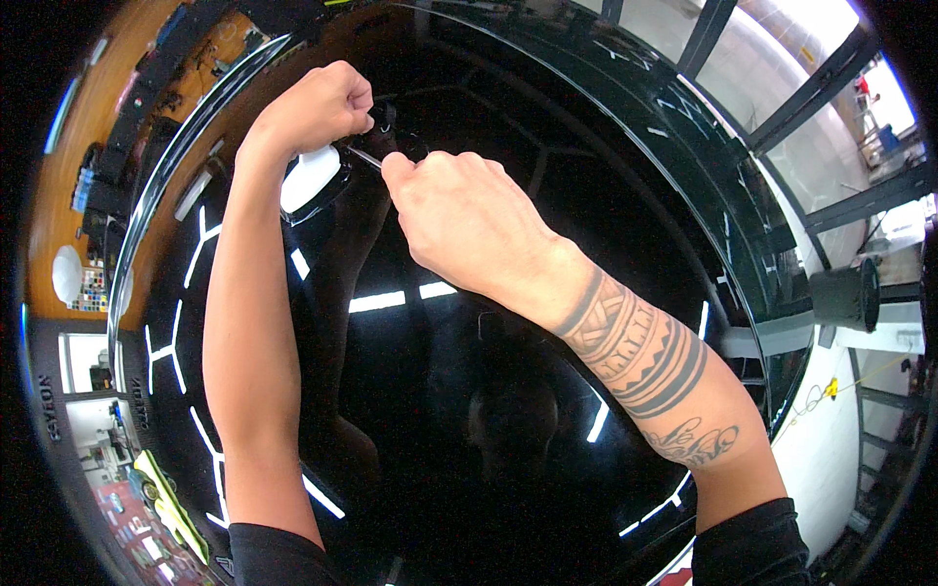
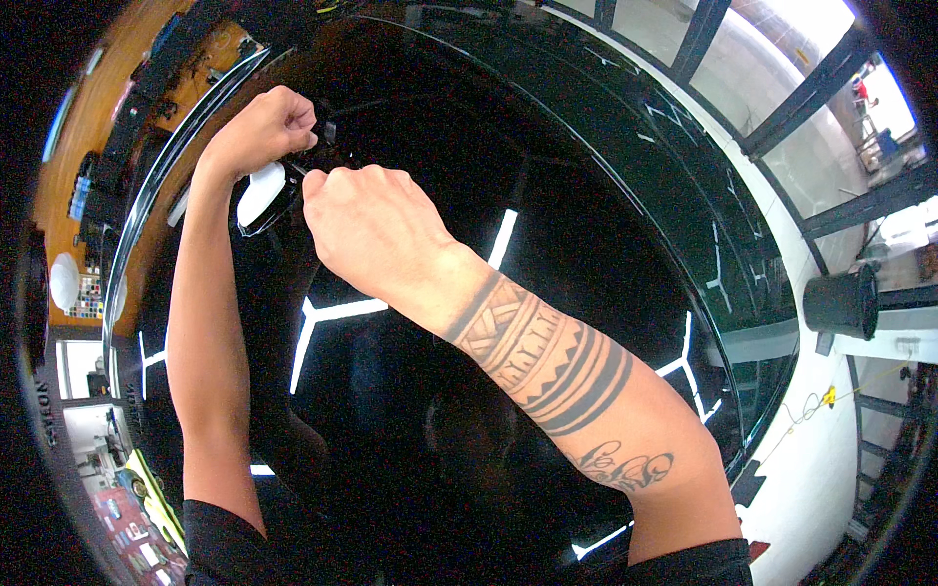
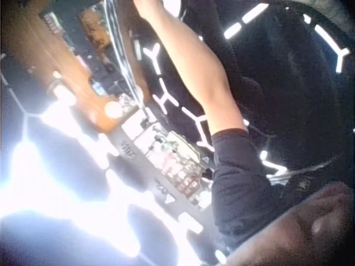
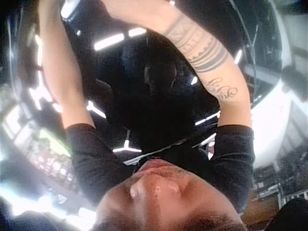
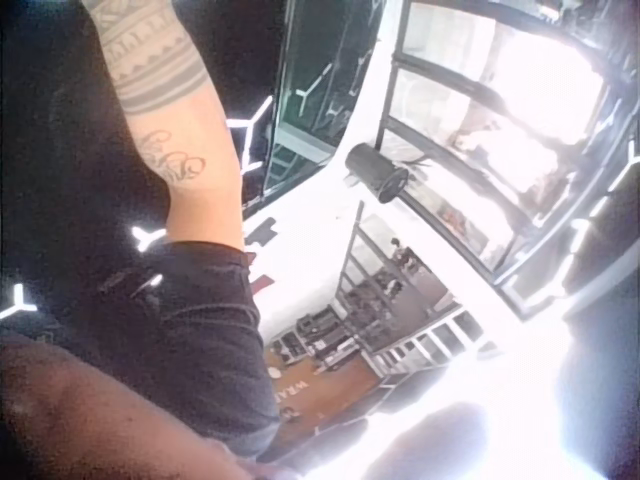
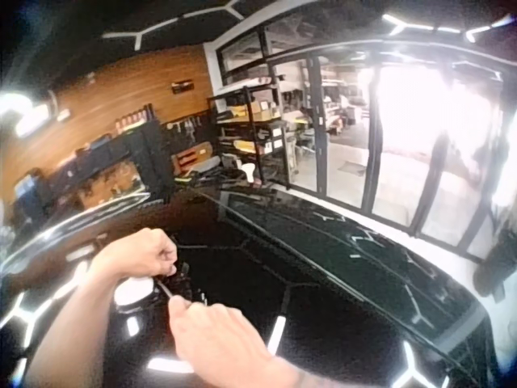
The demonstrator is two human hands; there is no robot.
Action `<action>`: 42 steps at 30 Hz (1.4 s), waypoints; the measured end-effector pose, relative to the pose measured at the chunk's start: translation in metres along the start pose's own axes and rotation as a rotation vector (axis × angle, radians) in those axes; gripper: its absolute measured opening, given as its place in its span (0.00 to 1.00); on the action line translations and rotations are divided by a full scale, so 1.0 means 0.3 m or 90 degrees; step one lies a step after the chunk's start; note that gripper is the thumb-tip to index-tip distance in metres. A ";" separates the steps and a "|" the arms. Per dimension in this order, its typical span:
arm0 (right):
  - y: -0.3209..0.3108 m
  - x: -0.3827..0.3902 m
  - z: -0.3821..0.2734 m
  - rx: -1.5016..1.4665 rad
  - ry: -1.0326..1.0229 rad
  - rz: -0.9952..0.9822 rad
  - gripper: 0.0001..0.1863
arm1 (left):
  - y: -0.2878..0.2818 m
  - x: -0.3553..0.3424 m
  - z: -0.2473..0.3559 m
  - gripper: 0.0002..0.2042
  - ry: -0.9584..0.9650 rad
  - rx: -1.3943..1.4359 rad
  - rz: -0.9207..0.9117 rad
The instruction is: The person applies a protective film to a glossy black car hood using a squeegee and a precision knife. They smooth the film, trim excess edges, and remove small pieces of film from the surface.
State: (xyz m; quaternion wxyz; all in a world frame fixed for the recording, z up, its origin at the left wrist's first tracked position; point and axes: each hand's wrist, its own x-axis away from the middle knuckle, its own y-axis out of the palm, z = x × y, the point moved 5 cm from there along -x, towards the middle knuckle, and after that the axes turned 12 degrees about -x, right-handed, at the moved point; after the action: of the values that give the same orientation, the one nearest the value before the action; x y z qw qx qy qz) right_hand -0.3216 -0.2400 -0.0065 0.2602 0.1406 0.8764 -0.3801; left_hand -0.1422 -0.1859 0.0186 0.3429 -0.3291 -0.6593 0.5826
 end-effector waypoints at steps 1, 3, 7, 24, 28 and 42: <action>0.004 0.001 0.001 0.002 0.003 -0.001 0.07 | -0.002 0.000 0.003 0.07 -0.020 -0.010 -0.014; 0.008 -0.002 0.001 0.000 0.011 -0.008 0.07 | -0.005 -0.002 0.009 0.07 -0.009 -0.013 -0.014; 0.021 -0.010 -0.003 -0.006 0.018 -0.011 0.07 | -0.005 0.001 0.010 0.06 0.004 -0.023 -0.024; 0.013 0.008 -0.021 -0.014 0.045 -0.020 0.07 | 0.003 0.002 -0.005 0.08 -0.001 -0.001 0.028; 0.009 0.002 -0.006 -0.016 0.072 -0.040 0.06 | 0.011 -0.006 -0.024 0.06 -0.028 -0.016 0.135; -0.207 0.004 0.378 -0.486 0.207 0.472 0.14 | -0.229 0.032 0.082 0.24 0.089 0.175 0.319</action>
State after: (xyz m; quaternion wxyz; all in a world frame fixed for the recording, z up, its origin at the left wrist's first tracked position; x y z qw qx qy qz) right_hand -0.3106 -0.3654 -0.0358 0.2707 0.3922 0.8724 0.1084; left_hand -0.1704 -0.1984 0.0854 0.2742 -0.4714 -0.4475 0.7088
